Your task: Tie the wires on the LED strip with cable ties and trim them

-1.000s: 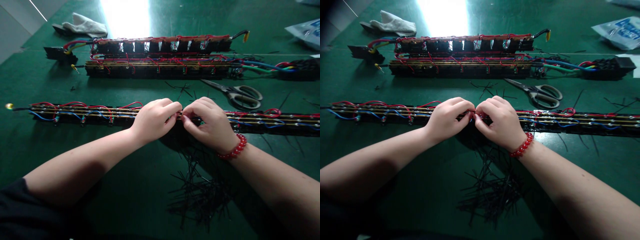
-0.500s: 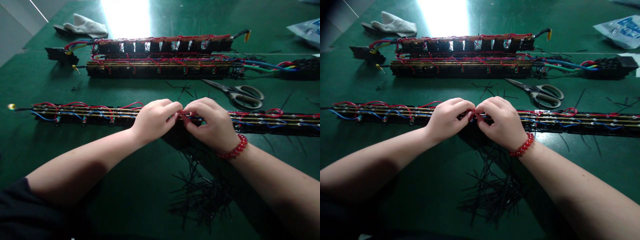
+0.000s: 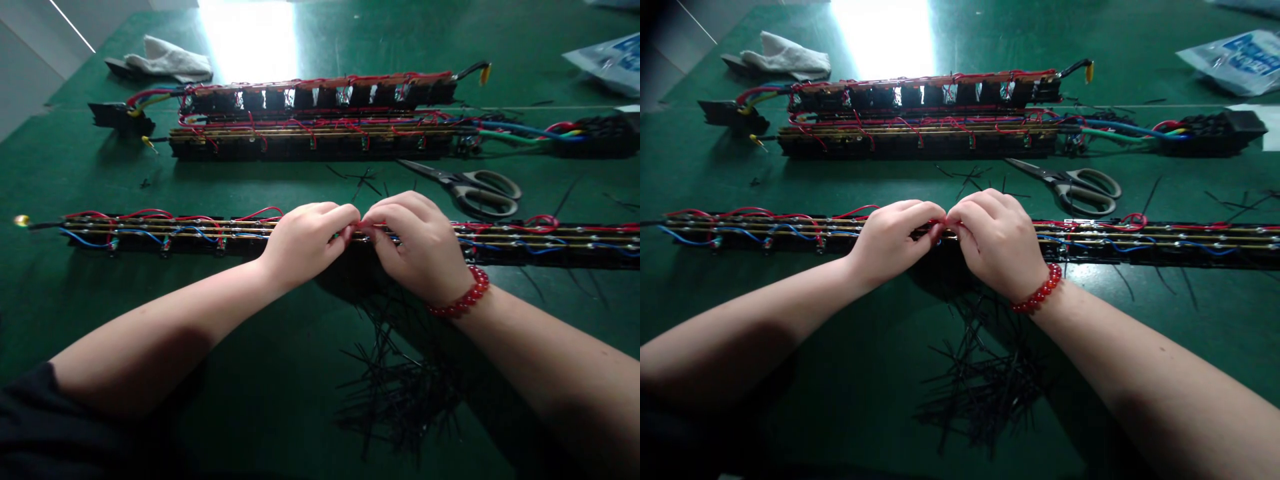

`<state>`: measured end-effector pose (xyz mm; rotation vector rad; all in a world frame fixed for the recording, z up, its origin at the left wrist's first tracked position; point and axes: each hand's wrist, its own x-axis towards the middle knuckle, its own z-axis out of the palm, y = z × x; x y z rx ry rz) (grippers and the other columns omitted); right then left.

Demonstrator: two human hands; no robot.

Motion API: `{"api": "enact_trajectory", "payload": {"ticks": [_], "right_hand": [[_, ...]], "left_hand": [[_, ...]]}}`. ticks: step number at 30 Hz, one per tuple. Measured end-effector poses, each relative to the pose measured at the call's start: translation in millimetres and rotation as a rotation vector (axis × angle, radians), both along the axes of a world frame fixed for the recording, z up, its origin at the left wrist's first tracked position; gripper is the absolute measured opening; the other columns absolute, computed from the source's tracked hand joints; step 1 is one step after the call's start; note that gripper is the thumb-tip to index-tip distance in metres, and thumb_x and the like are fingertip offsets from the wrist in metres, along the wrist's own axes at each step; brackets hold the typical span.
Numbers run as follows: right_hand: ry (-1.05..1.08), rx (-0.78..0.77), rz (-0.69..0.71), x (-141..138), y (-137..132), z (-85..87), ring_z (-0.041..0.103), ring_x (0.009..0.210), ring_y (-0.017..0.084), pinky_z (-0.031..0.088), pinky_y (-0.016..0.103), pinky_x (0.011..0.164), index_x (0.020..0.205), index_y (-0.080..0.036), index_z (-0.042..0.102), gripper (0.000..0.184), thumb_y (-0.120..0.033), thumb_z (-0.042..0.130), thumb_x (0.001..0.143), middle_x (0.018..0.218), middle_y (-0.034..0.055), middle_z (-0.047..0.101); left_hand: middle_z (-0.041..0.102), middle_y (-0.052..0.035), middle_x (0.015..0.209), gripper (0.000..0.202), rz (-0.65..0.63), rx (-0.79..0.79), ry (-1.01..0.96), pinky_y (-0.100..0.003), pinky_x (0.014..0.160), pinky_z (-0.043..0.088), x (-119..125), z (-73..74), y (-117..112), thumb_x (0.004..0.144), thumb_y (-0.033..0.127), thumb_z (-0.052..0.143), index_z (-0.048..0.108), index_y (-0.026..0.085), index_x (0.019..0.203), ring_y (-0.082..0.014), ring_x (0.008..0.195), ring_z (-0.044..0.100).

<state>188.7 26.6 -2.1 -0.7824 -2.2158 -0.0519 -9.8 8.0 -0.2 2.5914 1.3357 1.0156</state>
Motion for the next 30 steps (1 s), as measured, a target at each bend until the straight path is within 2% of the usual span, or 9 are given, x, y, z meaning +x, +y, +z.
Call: {"api": "enact_trajectory", "payload": {"ticks": [10, 20, 27, 30], "right_hand": [[0.020, 0.029, -0.013, 1.8, -4.7, 8.8, 0.066, 0.091, 0.023, 0.050, 0.039, 0.079, 0.094, -0.024, 0.062, 0.010, -0.014, 0.059, 0.093, 0.093, 0.0056, 0.071], [0.049, 0.017, -0.041, 3.9, -5.3, 13.3, 0.067, 0.091, 0.025, 0.052, 0.042, 0.081, 0.091, -0.024, 0.064, 0.012, -0.014, 0.059, 0.092, 0.094, 0.0056, 0.072], [0.128, -0.063, -0.068, 1.2, -6.5, 17.2, 0.069, 0.089, 0.024, 0.055, 0.041, 0.080, 0.090, -0.025, 0.064, 0.010, -0.018, 0.059, 0.095, 0.088, 0.0039, 0.072], [0.198, -0.136, -0.073, -0.3, -5.2, 11.6, 0.069, 0.083, 0.021, 0.056, 0.037, 0.075, 0.100, -0.024, 0.062, 0.006, -0.023, 0.062, 0.095, 0.092, 0.0031, 0.072]], "left_hand": [[0.071, -0.0021, 0.084, 0.012, 0.040, -0.117, -0.017, -0.026, 0.070, 0.044, 0.7, 2.8, -0.4, 0.094, 0.016, 0.056, 0.068, 0.017, 0.093, -0.0145, 0.077, 0.064], [0.072, -0.0012, 0.081, 0.010, 0.084, -0.231, -0.053, -0.026, 0.068, 0.041, 1.0, 8.8, 0.1, 0.089, 0.015, 0.061, 0.069, 0.018, 0.084, -0.0137, 0.074, 0.062], [0.072, -0.0027, 0.085, 0.011, 0.086, -0.247, -0.034, -0.027, 0.071, 0.043, 2.1, 10.7, 1.1, 0.090, 0.017, 0.059, 0.070, 0.018, 0.090, -0.0153, 0.078, 0.063], [0.072, -0.0019, 0.086, 0.009, 0.086, -0.268, -0.065, -0.026, 0.070, 0.042, 2.9, 13.4, 2.6, 0.089, 0.017, 0.060, 0.070, 0.018, 0.090, -0.0142, 0.078, 0.062]]}}
